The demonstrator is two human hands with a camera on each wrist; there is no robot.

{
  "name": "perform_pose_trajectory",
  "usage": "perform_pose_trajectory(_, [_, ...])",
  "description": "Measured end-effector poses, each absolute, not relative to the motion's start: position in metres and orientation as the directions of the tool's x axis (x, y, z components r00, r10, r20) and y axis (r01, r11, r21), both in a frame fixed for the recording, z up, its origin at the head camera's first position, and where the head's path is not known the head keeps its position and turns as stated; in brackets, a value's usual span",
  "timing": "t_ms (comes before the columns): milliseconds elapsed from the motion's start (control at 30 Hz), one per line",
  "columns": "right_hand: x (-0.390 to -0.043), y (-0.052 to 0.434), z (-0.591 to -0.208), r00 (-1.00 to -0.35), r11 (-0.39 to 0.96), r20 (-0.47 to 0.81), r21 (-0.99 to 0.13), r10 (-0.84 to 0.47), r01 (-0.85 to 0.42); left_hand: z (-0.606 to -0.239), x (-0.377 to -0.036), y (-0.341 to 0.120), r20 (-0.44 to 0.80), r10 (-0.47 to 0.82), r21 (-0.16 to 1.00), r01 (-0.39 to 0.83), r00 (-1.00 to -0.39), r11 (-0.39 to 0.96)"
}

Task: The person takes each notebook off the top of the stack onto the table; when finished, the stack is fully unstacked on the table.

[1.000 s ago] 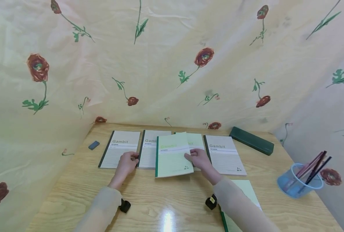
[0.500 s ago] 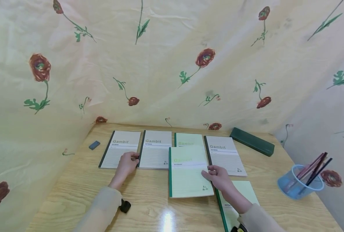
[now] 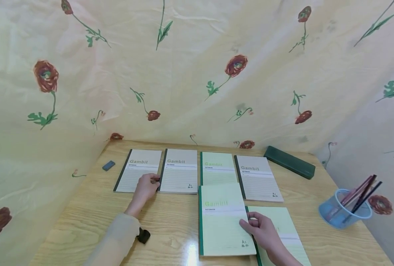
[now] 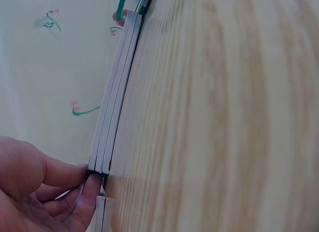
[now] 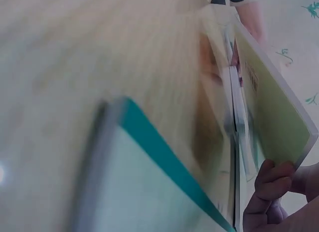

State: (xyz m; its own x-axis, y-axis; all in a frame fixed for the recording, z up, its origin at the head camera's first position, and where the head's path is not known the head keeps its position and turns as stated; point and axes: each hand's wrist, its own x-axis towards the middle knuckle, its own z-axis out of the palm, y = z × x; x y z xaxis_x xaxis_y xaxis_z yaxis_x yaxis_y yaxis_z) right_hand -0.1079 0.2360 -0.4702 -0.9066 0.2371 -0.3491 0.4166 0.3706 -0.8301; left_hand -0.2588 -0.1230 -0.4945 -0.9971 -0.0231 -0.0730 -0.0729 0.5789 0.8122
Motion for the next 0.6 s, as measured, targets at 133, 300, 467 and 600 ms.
perform_pose_trajectory(133, [-0.096,0.235,-0.475,-0.903,0.365,-0.360,-0.828,0.235,0.426,-0.495,-0.260,-0.123,-0.076,-0.020,0.812,-0.074,-0.997,0.579])
perform_pose_trajectory(300, [-0.085,0.235,-0.478,-0.912,0.395,-0.347,-0.823,0.220,0.408,-0.494,-0.259,-0.123,-0.082,-0.018,0.812,-0.078,-0.996,0.578])
perform_pose_trajectory(467, [-0.074,0.238,-0.481,-0.930,0.381,-0.335,-0.848,0.151,0.368,-0.494,-0.259,-0.123,-0.090,-0.023,0.809,-0.087,-0.996,0.582])
perform_pose_trajectory(600, [-0.070,0.239,-0.484,-0.942,0.386,-0.311,-0.859,0.130,0.337,-0.493,-0.258,-0.122,-0.086,-0.023,0.807,-0.083,-0.996,0.585])
